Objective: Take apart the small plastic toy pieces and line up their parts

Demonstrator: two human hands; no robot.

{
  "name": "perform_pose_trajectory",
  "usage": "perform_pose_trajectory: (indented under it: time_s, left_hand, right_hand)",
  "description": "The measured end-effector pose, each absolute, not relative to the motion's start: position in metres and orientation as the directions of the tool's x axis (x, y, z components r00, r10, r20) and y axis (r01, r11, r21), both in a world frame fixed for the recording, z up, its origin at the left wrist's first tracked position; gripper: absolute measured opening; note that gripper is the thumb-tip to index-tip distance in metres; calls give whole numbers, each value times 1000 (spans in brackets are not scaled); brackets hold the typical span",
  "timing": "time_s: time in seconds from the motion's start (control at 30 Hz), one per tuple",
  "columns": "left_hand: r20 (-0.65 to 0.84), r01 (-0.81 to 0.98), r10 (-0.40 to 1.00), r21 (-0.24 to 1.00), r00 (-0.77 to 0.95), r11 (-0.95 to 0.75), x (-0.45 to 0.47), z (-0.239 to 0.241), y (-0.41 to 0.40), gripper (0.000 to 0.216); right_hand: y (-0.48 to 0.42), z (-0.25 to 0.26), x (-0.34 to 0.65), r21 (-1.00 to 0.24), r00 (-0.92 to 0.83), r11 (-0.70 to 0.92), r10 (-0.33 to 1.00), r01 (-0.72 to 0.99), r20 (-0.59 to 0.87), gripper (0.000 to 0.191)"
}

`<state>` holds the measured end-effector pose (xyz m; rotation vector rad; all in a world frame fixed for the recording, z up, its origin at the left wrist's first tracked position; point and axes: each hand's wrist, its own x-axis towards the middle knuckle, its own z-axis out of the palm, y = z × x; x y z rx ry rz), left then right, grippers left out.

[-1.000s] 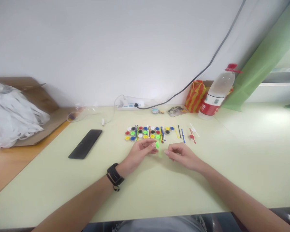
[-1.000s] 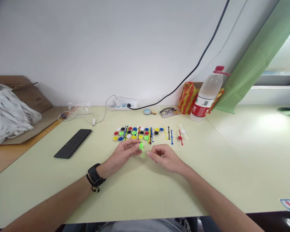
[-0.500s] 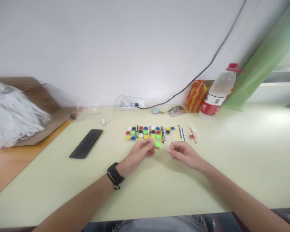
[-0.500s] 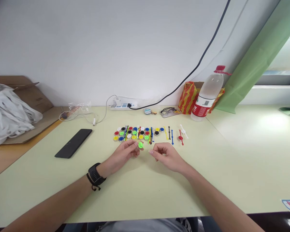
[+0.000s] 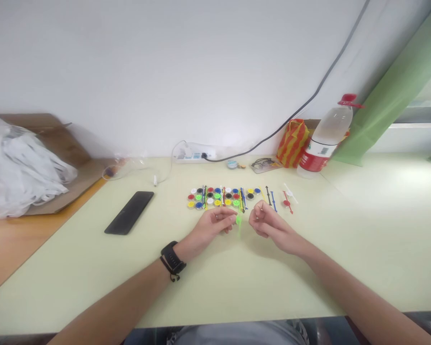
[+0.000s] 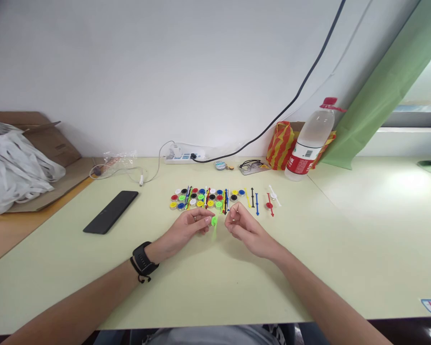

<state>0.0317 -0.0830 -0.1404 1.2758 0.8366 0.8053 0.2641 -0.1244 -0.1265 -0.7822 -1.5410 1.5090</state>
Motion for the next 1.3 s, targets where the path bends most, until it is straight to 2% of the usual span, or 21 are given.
perform_pose_trajectory:
  time_s: [0.47,0.77,0.97,1.07,1.1,1.23,1.3]
  left_hand:
    - [-74,-36,861,994,504,107,30,-146,-82,34]
    - [-59,-40,849,995,526,94,32,-140,-86,32]
    - [-60,-26,848,996,526,86,32,-139,-86,33]
    - [-60,-24,850,996,524,85,32,-137,-87,34]
    - [-59,-26,852,996,520,85,32,-137,-87,34]
    - [-56,-25,868,997,493,79,32,-140,-85,33]
    - [-57,-15,873,997,484,73,32,-141,-84,33]
  right_hand:
    - [-129,-123,260,-992,-551,86,825,-96,124,25]
    - [-131,-123,259,-994,-564,112,820,-5,95,29]
    - [-131,-124,261,-990,-580,136,809,30,94,25]
    - [-131,-125,260,-982,-533,169,841,87,97,18]
    - [-131,-126,260,-976,-496,186,862,114,106,19]
    - [-130,-134,260,-944,-341,265,921,196,188,54]
    - [-129,-138,260,-922,-295,308,927,236,234,52]
